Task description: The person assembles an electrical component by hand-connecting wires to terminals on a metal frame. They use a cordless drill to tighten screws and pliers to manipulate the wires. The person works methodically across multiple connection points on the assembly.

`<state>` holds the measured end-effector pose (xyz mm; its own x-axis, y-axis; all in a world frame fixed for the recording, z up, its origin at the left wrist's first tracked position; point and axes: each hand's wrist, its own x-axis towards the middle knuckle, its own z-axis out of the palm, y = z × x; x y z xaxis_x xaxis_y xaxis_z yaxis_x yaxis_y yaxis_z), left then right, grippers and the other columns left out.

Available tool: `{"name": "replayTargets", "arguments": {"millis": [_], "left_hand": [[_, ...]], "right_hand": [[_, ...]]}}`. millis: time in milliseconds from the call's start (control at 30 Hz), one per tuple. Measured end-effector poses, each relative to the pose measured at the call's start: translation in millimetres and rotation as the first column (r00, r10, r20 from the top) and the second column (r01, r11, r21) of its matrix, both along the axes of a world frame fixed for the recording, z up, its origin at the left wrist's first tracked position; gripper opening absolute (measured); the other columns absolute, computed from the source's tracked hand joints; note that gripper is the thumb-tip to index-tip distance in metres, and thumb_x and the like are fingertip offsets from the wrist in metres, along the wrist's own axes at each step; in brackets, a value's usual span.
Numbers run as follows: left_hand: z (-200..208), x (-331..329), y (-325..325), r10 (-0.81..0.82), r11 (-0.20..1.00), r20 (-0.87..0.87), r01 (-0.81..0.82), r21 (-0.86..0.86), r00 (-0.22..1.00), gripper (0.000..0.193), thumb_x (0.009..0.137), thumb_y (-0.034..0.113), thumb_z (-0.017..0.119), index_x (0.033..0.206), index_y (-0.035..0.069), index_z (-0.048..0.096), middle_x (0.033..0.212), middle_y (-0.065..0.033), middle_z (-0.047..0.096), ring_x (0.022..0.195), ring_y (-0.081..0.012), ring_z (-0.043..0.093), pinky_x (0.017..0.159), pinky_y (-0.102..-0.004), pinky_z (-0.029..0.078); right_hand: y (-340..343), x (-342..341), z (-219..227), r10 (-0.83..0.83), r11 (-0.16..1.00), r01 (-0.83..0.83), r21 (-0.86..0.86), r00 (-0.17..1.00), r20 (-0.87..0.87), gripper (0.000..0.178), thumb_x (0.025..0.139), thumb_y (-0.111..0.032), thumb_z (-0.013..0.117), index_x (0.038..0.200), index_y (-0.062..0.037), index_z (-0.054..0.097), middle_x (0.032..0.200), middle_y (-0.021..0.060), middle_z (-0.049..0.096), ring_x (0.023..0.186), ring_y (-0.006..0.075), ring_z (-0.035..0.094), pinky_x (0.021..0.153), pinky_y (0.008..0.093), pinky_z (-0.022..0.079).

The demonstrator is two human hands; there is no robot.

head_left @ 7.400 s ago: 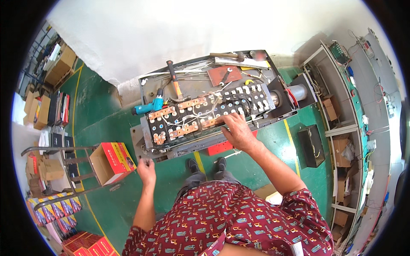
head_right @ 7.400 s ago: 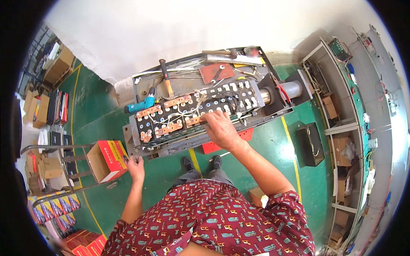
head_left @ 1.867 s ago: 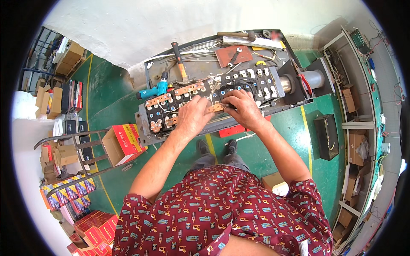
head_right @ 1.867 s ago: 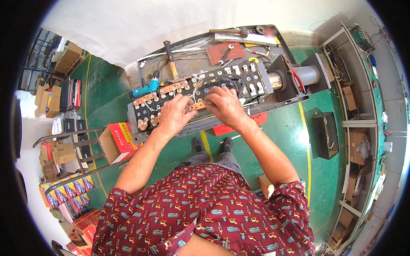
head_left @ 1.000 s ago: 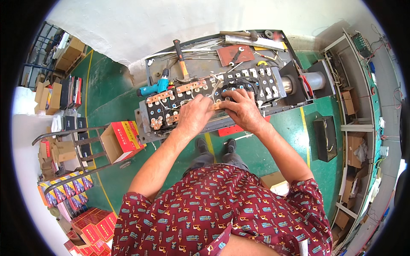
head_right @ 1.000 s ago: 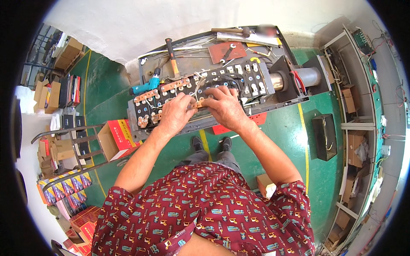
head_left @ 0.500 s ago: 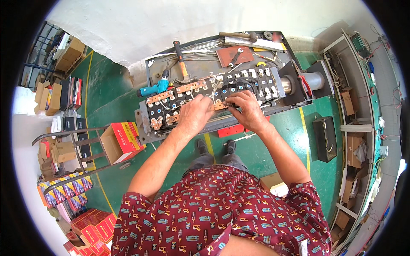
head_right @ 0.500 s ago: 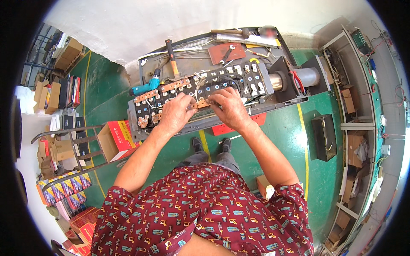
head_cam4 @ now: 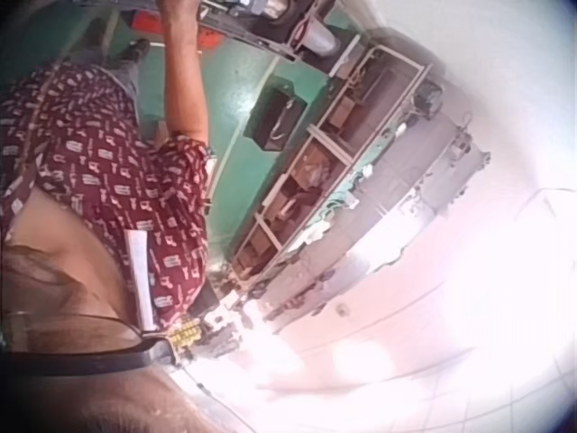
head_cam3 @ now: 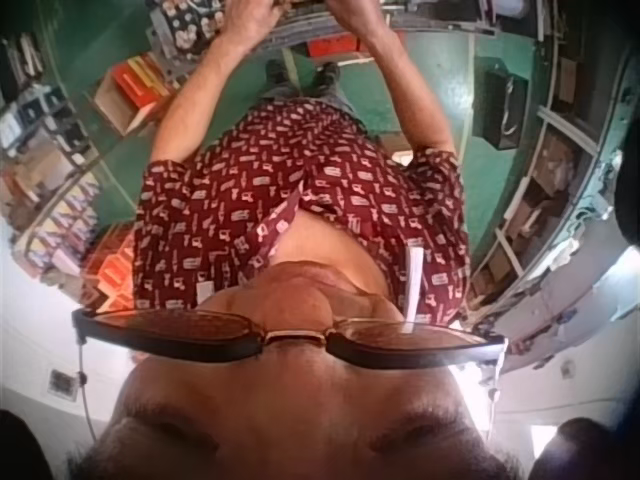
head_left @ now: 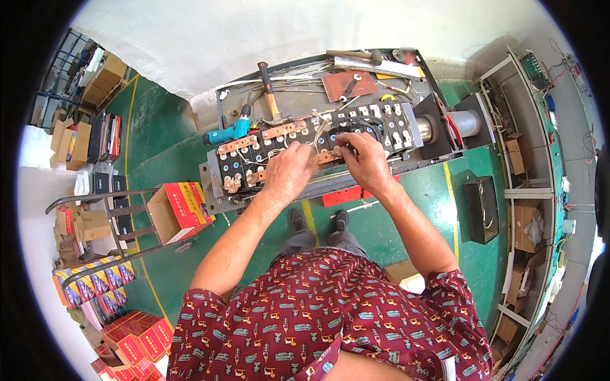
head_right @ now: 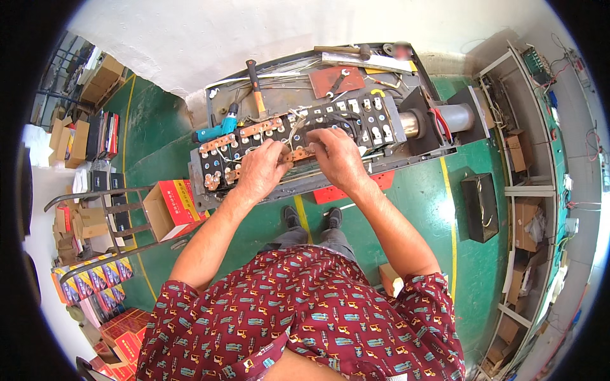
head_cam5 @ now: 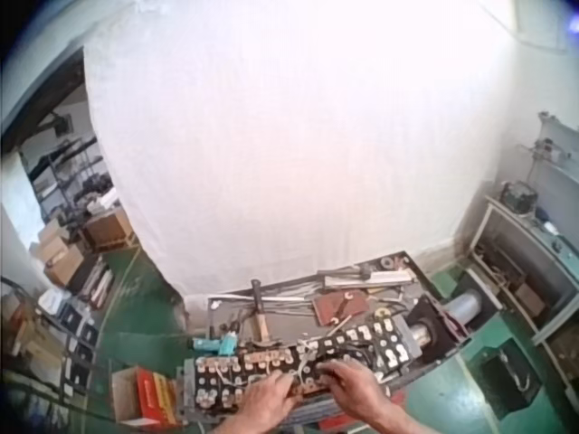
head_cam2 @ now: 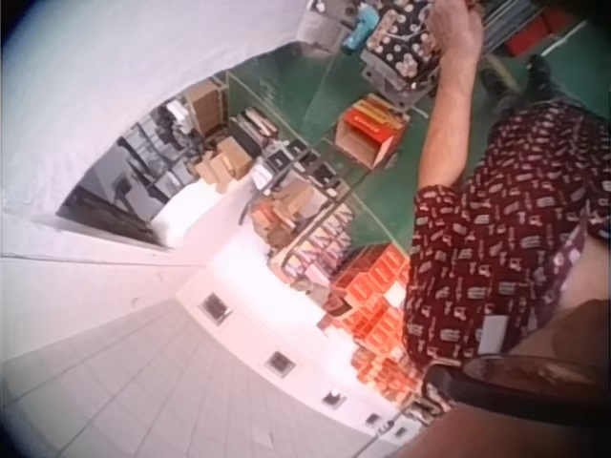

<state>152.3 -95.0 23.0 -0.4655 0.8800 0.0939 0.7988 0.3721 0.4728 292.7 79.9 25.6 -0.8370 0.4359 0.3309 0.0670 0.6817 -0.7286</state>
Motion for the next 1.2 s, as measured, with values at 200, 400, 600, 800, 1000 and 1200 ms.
{"name": "replayTargets", "arguments": {"millis": [200,400,600,800,1000,1200], "left_hand": [[-1.5,-2.6,-0.1,0.007,1.0,0.048,-0.007,0.004,0.999,0.03,0.081,0.016,0.085,0.103,0.007,0.066,0.096,-0.0102,0.068,0.086,-0.0323,0.072,0.073,-0.0454,0.057],[4.9,-3.6,2.5,0.015,1.0,0.102,-0.014,-0.01,0.995,0.031,0.082,0.016,0.085,0.105,0.005,0.068,0.096,-0.0115,0.07,0.084,-0.0307,0.073,0.074,-0.0438,0.058],[6.5,-4.0,1.5,0.023,0.999,0.115,-0.019,-0.033,0.993,0.032,0.083,0.016,0.084,0.108,0.004,0.068,0.097,-0.0122,0.07,0.085,-0.0301,0.073,0.074,-0.0427,0.058],[6.9,-3.7,1.6,0.018,1.0,0.142,-0.016,-0.016,0.99,0.03,0.084,0.017,0.084,0.107,0.005,0.069,0.098,-0.0113,0.07,0.087,-0.0286,0.072,0.075,-0.0416,0.057],[11.7,-3.8,2.2,0.021,1.0,0.172,-0.018,-0.022,0.985,0.028,0.084,0.016,0.084,0.105,0.004,0.069,0.095,-0.0106,0.069,0.086,-0.026,0.071,0.074,-0.0396,0.057],[15.2,-3.4,2.4,0.013,1.0,0.172,-0.008,-0.028,0.985,0.029,0.084,0.014,0.083,0.106,0.002,0.068,0.096,-0.0115,0.069,0.085,-0.0251,0.07,0.074,-0.0389,0.057]], "right_hand": [[-2.3,10.7,-3.5,0.048,0.989,-0.045,-0.138,0.999,0.015,0.024,0.09,0.002,0.069,0.114,0.0,0.073,0.1,0.0154,0.072,0.088,0.0306,0.071,0.075,0.0366,0.057],[11.3,1.9,-14.2,0.107,0.988,-0.105,-0.111,0.994,0.012,0.019,0.09,0.002,0.07,0.108,0.0017,0.075,0.099,0.0167,0.072,0.088,0.0324,0.072,0.076,0.0371,0.057],[-20.7,14.4,-20.9,-0.209,0.952,0.192,-0.239,0.977,-0.047,0.017,0.087,-0.002,0.077,0.104,-0.0007,0.074,0.088,0.0106,0.071,0.078,0.0187,0.07,0.07,0.0328,0.056],[-68.3,14.6,-60.3,-0.367,0.881,0.297,-0.368,0.92,-0.137,0.024,0.085,-0.003,0.082,0.108,-0.0015,0.075,0.074,0.0004,0.063,0.063,0.0073,0.054,0.058,0.0256,0.047],[-77.7,-2.9,-46.9,-0.451,0.761,0.374,-0.53,0.893,-0.016,0.022,0.087,-0.01,0.078,0.108,-0.0007,0.076,0.068,-0.0024,0.061,0.061,0.0062,0.049,0.057,0.0268,0.044],[-73.1,-9.7,-49.1,-0.431,0.662,0.338,-0.669,0.902,0.029,0.022,0.089,-0.013,0.072,0.103,0.003,0.077,0.068,0.0064,0.07,0.061,0.0078,0.059,0.058,0.0312,0.05]]}}
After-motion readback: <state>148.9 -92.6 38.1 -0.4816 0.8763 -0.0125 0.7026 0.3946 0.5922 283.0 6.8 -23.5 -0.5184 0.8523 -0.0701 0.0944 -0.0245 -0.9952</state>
